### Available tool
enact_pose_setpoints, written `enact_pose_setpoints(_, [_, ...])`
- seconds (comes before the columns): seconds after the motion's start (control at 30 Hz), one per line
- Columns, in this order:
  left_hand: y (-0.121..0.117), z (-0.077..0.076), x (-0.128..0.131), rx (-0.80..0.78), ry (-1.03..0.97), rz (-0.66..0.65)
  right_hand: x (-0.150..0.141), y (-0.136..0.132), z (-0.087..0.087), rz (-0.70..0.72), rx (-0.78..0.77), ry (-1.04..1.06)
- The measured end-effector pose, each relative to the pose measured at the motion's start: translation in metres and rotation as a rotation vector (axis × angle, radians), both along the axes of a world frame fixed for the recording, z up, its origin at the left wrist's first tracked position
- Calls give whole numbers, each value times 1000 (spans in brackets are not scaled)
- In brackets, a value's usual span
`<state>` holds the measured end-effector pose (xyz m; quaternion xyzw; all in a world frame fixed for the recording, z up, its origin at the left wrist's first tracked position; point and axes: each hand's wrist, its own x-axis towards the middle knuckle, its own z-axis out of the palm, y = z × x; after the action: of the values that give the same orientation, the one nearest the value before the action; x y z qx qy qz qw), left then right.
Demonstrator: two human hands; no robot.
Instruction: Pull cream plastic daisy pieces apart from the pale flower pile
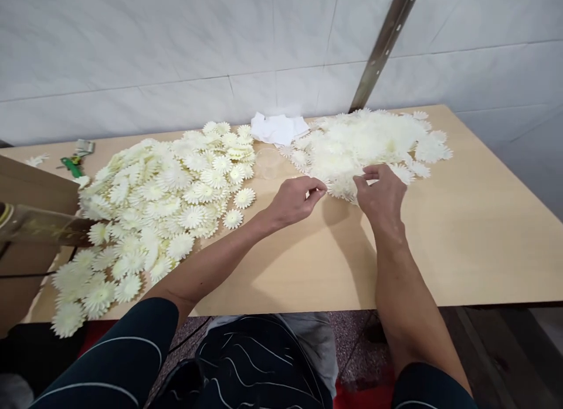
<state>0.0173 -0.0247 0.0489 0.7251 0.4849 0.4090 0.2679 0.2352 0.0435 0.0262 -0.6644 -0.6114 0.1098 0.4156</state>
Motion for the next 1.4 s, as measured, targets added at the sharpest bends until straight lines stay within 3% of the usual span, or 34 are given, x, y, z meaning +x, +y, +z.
enact_pose_setpoints(0.13, [-18,12,-36,-49,279,122,5,0,1,-14,108,-84])
enact_pose_setpoints(0.27, [-47,23,-84,-173,577,407,-10,-15,8,77,242,-70])
enact_pose_setpoints(0.37, [-64,23,-108,-297,766,536,-32,-30,8,240,287,-36])
enact_pose_setpoints(0.47, [-72,16,-117,-360,853,523,-53,-43,0,521,166,-123])
enact_pose_setpoints(0.53, [-72,10,-119,-346,852,505,-61,-48,-7,678,86,-230])
enact_pose_setpoints(0.63, [-71,1,-122,-305,795,511,-66,-50,-15,757,14,-363])
enact_pose_setpoints(0.77, [-68,-10,-128,-259,657,562,-63,-47,-20,741,-14,-410])
enact_pose_setpoints(0.97, [-63,-19,-135,-215,499,556,-59,-40,-23,593,-7,-410])
enact_pose_setpoints(1.13, [-62,-17,-137,-176,408,563,-61,-40,-24,517,28,-362])
enact_pose_setpoints(1.4, [-68,-8,-143,-160,277,501,-66,-44,-23,609,80,-250])
